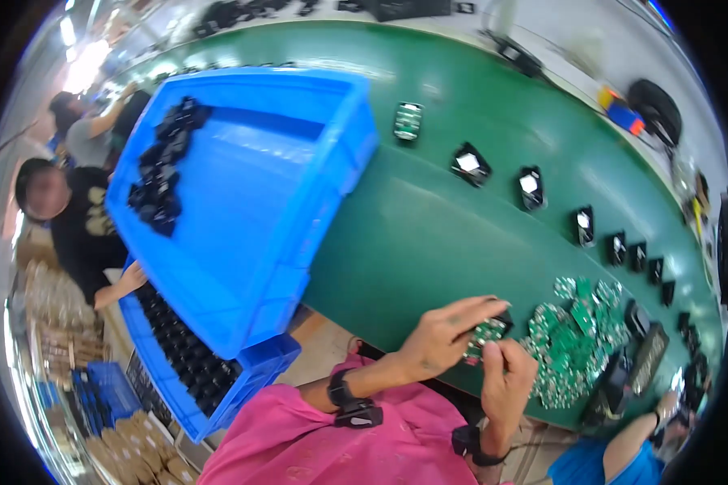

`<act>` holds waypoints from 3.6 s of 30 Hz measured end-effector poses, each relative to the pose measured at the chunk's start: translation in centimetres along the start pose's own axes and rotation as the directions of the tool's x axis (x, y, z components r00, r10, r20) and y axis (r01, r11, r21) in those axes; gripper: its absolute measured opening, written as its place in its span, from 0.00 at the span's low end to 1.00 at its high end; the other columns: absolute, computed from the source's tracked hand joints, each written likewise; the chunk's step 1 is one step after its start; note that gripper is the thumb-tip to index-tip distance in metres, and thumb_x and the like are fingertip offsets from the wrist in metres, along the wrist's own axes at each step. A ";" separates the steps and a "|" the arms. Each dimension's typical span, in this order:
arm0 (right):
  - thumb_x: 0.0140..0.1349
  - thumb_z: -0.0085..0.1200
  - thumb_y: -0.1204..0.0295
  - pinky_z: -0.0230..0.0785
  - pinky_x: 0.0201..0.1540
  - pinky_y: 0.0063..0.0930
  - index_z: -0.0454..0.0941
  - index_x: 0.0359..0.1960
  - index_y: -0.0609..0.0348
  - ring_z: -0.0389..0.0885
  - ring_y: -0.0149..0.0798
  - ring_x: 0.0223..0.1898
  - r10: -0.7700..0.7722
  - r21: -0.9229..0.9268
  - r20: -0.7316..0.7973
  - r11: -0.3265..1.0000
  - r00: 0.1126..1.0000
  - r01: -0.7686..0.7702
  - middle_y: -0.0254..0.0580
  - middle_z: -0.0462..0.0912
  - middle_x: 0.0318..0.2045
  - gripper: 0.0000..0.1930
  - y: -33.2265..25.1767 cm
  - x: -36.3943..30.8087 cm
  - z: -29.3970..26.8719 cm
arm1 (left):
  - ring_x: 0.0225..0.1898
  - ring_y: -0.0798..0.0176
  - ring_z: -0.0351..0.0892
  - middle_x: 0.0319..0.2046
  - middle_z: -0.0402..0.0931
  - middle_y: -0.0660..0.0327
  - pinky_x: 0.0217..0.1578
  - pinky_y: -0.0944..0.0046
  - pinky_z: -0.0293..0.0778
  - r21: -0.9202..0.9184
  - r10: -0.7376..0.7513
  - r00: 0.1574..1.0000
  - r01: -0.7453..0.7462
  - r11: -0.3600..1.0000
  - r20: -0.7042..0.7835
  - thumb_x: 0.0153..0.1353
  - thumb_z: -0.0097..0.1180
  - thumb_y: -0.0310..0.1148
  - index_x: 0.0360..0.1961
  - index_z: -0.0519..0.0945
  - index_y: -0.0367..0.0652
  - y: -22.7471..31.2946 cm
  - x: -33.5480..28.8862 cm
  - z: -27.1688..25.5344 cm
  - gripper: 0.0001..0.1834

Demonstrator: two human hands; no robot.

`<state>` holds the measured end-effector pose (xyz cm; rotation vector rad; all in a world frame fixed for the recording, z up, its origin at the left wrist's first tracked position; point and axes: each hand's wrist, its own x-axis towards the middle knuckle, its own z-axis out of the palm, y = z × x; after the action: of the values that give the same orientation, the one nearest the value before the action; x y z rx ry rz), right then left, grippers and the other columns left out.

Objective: Assembling small circuit boards into black plastic enclosures on a production line.

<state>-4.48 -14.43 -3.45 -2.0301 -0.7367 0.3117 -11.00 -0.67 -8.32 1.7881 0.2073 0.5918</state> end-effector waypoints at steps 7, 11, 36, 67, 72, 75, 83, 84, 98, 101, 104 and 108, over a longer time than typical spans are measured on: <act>0.63 0.58 0.76 0.63 0.24 0.34 0.77 0.26 0.66 0.74 0.41 0.20 0.023 0.012 -0.090 1.000 0.996 -0.021 0.45 0.77 0.20 0.08 0.8 0.6 -0.3 | 0.40 0.69 0.83 0.55 0.76 0.53 0.38 0.69 0.81 -0.195 -0.218 0.976 0.219 0.956 0.031 0.59 0.52 0.13 0.59 0.75 0.37 1.1 0.2 0.4 0.25; 0.63 0.59 0.74 0.63 0.23 0.34 0.78 0.26 0.65 0.74 0.42 0.19 0.033 0.001 -0.091 0.999 0.995 -0.033 0.44 0.77 0.20 0.09 1.1 0.4 -0.2 | 0.37 0.69 0.83 0.50 0.77 0.55 0.33 0.70 0.80 -0.382 -0.353 0.907 0.417 0.825 0.227 0.61 0.52 0.14 0.62 0.70 0.36 0.8 0.2 -0.4 0.26; 0.68 0.51 0.74 0.75 0.38 0.33 0.72 0.62 0.62 0.84 0.44 0.36 0.005 0.228 -0.096 0.973 0.995 0.017 0.51 0.84 0.40 0.20 3.2 1.3 2.7 | 0.26 0.65 0.84 0.43 0.80 0.50 0.21 0.71 0.80 -0.186 -0.200 0.979 0.188 0.964 -0.048 0.68 0.50 0.22 0.55 0.71 0.35 1.1 -0.1 1.1 0.15; 0.50 0.67 0.80 0.68 0.26 0.19 0.76 0.54 0.65 0.75 0.23 0.21 -0.186 0.037 -0.144 0.980 0.972 0.193 0.34 0.78 0.22 0.26 0.9 2.3 2.8 | 0.48 0.67 0.79 0.49 0.77 0.58 0.43 0.66 0.81 -0.490 -0.524 0.781 0.622 0.611 0.339 0.69 0.53 0.39 0.59 0.73 0.36 0.9 2.4 -3.4 0.22; 0.49 0.66 0.81 0.70 0.27 0.22 0.77 0.55 0.66 0.77 0.28 0.22 -0.232 -0.006 -0.117 0.972 0.966 0.233 0.39 0.79 0.24 0.27 0.0 3.0 3.1 | 0.51 0.64 0.78 0.53 0.75 0.56 0.46 0.63 0.82 -0.479 -0.498 0.797 0.604 0.637 0.343 0.69 0.54 0.37 0.63 0.70 0.35 1.2 2.8 -4.4 0.25; 0.49 0.65 0.81 0.70 0.28 0.25 0.77 0.55 0.66 0.78 0.33 0.24 -0.308 -0.054 -0.059 0.951 0.950 0.305 0.43 0.81 0.27 0.27 -0.3 2.6 3.7 | 0.52 0.63 0.78 0.53 0.75 0.56 0.46 0.63 0.82 -0.469 -0.517 0.783 0.621 0.628 0.344 0.68 0.56 0.37 0.64 0.70 0.35 0.9 1.6 -5.8 0.27; 0.53 0.64 0.81 0.72 0.36 0.27 0.77 0.56 0.67 0.78 0.33 0.30 -0.357 -0.119 -0.189 0.933 0.915 0.340 0.46 0.84 0.36 0.25 0.7 1.1 3.6 | 0.50 0.62 0.79 0.59 0.72 0.55 0.45 0.62 0.82 -0.476 -0.451 0.778 0.626 0.618 0.438 0.66 0.60 0.41 0.67 0.67 0.38 0.0 1.5 -3.9 0.32; 0.53 0.64 0.81 0.72 0.36 0.27 0.77 0.56 0.67 0.78 0.33 0.30 -0.378 -0.104 -0.188 0.926 0.907 0.364 0.46 0.84 0.36 0.25 0.3 1.4 3.6 | 0.50 0.62 0.79 0.59 0.71 0.54 0.45 0.62 0.81 -0.480 -0.453 0.763 0.644 0.596 0.461 0.65 0.61 0.42 0.68 0.66 0.37 -0.2 1.8 -4.6 0.34; 0.53 0.66 0.74 0.72 0.49 0.40 0.67 0.63 0.67 0.78 0.55 0.45 -0.411 -0.356 0.010 0.851 0.912 0.387 0.55 0.77 0.47 0.34 -0.6 17.4 7.0 | 0.52 0.55 0.79 0.57 0.72 0.48 0.47 0.60 0.80 0.219 -0.177 0.954 0.231 0.948 -0.242 0.44 0.77 0.37 0.61 0.71 0.29 -2.8 4.2 -11.3 0.44; 0.54 0.66 0.70 0.69 0.59 0.44 0.58 0.68 0.66 0.72 0.60 0.59 -0.213 -0.453 0.002 0.871 0.977 0.191 0.60 0.67 0.62 0.41 -2.5 21.7 8.2 | 0.56 0.41 0.74 0.56 0.72 0.41 0.59 0.52 0.68 0.365 -0.067 0.971 0.150 0.919 -0.231 0.44 0.73 0.46 0.61 0.71 0.31 -4.7 6.0 -10.0 0.45; 0.54 0.66 0.67 0.73 0.53 0.47 0.62 0.64 0.64 0.77 0.61 0.53 -0.174 -0.530 0.081 0.826 0.981 0.190 0.57 0.71 0.59 0.37 -0.9 24.6 10.2 | 0.58 0.42 0.72 0.57 0.69 0.43 0.58 0.53 0.69 0.355 -0.060 0.967 0.148 0.923 -0.249 0.45 0.71 0.40 0.63 0.68 0.31 -4.5 6.6 -10.2 0.45; 0.54 0.66 0.65 0.73 0.47 0.47 0.74 0.48 0.64 0.81 0.58 0.46 -0.199 -0.484 0.066 0.850 0.978 0.205 0.55 0.81 0.44 0.23 -2.3 24.2 9.7 | 0.57 0.40 0.72 0.58 0.66 0.44 0.57 0.51 0.71 0.364 -0.093 0.948 0.205 0.909 -0.303 0.45 0.71 0.36 0.65 0.65 0.32 -4.7 8.0 -10.6 0.46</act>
<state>9.03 7.98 -5.12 -2.3948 -1.1175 0.0089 -8.63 13.21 -8.45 2.0427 0.6967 0.7281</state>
